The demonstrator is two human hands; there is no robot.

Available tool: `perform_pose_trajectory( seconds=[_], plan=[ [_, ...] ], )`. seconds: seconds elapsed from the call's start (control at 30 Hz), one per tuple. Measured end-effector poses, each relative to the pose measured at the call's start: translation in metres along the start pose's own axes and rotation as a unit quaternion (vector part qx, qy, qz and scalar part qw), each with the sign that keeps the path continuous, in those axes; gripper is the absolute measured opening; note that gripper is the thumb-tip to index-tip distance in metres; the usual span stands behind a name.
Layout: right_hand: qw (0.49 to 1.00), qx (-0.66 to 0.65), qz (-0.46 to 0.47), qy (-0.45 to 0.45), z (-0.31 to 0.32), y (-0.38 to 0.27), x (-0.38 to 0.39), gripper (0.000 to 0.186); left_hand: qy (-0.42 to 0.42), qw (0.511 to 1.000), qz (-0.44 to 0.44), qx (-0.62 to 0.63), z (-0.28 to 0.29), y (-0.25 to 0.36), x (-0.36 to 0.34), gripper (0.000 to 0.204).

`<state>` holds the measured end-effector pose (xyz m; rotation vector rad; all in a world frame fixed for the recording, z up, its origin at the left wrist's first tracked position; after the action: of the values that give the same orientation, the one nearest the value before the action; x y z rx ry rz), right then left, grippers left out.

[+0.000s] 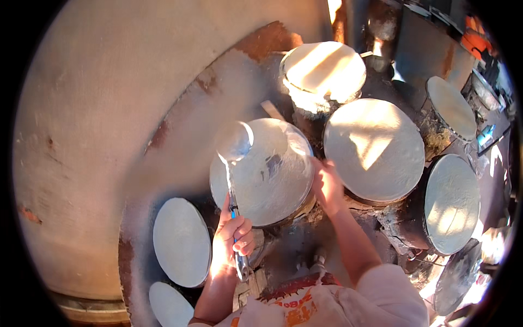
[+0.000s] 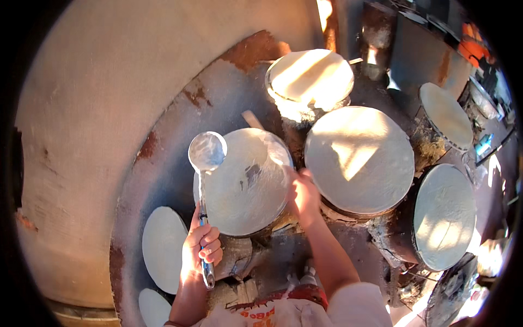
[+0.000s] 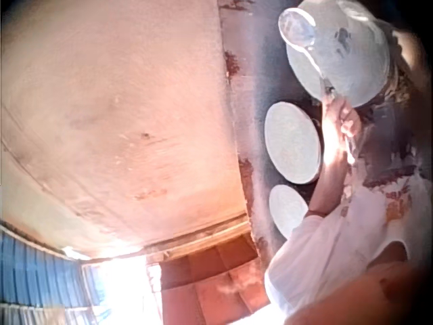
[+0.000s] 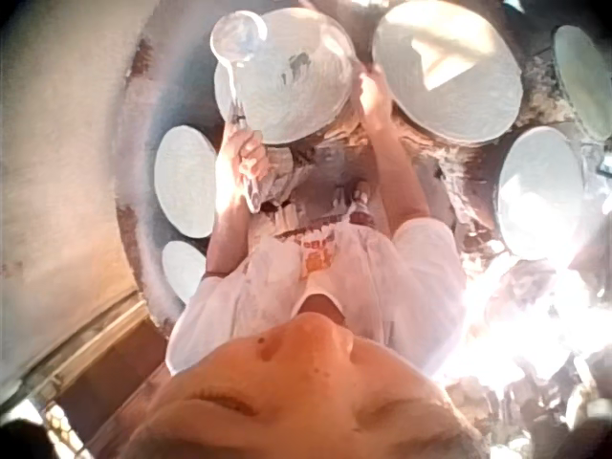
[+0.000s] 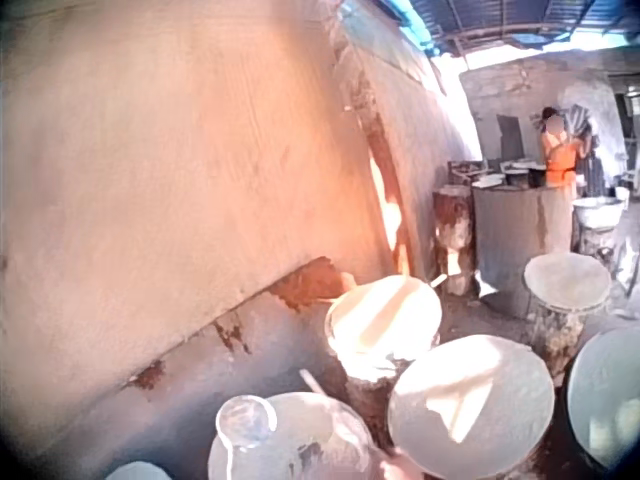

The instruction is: The person prepares flatbreads by ladling batter onto heated surfaces and spreading it into thin circles with a stick, then peels the cooked bread from the hot plates.

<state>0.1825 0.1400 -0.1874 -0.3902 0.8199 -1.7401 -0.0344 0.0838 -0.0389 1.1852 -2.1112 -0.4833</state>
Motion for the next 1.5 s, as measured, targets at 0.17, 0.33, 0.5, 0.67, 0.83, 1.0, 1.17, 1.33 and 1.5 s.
perform_pose_trajectory(
  seconds=[0.17, 0.33, 0.5, 0.67, 0.83, 1.0, 1.17, 1.33, 1.5],
  plan=[
    [1.0, 0.002, -0.028, -0.002, 0.011, 0.004, 0.003, 0.041, 0.035, 0.999, 0.041, 0.002, 0.008, -0.005, -0.027, 0.057],
    [0.999, 0.05, -0.018, -0.003, 0.024, -0.011, -0.005, 0.038, -0.06, 0.979, 0.118, 0.158, 0.009, -0.006, -0.04, 0.031],
    [0.99, 0.081, 0.059, -0.095, -0.001, -0.043, 0.05, 0.037, -0.107, 0.946, 0.164, 0.26, 0.002, -0.008, -0.049, 0.022],
    [0.996, 0.092, 0.009, -0.001, 0.046, 0.013, 0.046, 0.037, -0.186, 0.926, 0.158, 0.288, -0.004, 0.006, -0.028, 0.023],
    [0.992, 0.045, 0.094, -0.065, 0.037, -0.005, 0.069, 0.028, -0.052, 0.938, 0.14, 0.312, 0.002, -0.007, -0.035, 0.03],
    [0.986, 0.07, 0.136, -0.072, 0.03, 0.013, 0.016, 0.032, -0.041, 0.93, 0.109, 0.348, 0.002, -0.027, -0.033, 0.034],
    [0.98, 0.015, 0.157, -0.125, 0.038, 0.007, 0.029, 0.033, 0.008, 0.929, 0.048, 0.368, -0.001, -0.03, -0.015, 0.03],
    [0.96, 0.052, 0.202, -0.188, 0.061, 0.008, 0.024, 0.032, 0.017, 0.926, 0.037, 0.376, -0.004, -0.042, -0.023, 0.029],
    [0.986, -0.076, 0.129, -0.077, 0.088, 0.046, 0.085, 0.03, 0.03, 0.918, 0.062, 0.391, -0.004, -0.057, -0.038, 0.03]
  ],
)
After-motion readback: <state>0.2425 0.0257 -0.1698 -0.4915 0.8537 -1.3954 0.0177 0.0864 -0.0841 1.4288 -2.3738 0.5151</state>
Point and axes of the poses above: each hand's wrist, its own x-axis away from the middle knuckle, its own z-axis out of the back of the hand, y = z × x, the point moved 4 cm from there along -x, towards the middle knuckle, and after that the axes turned 2 degrees about -y, right-handed, at the moved point
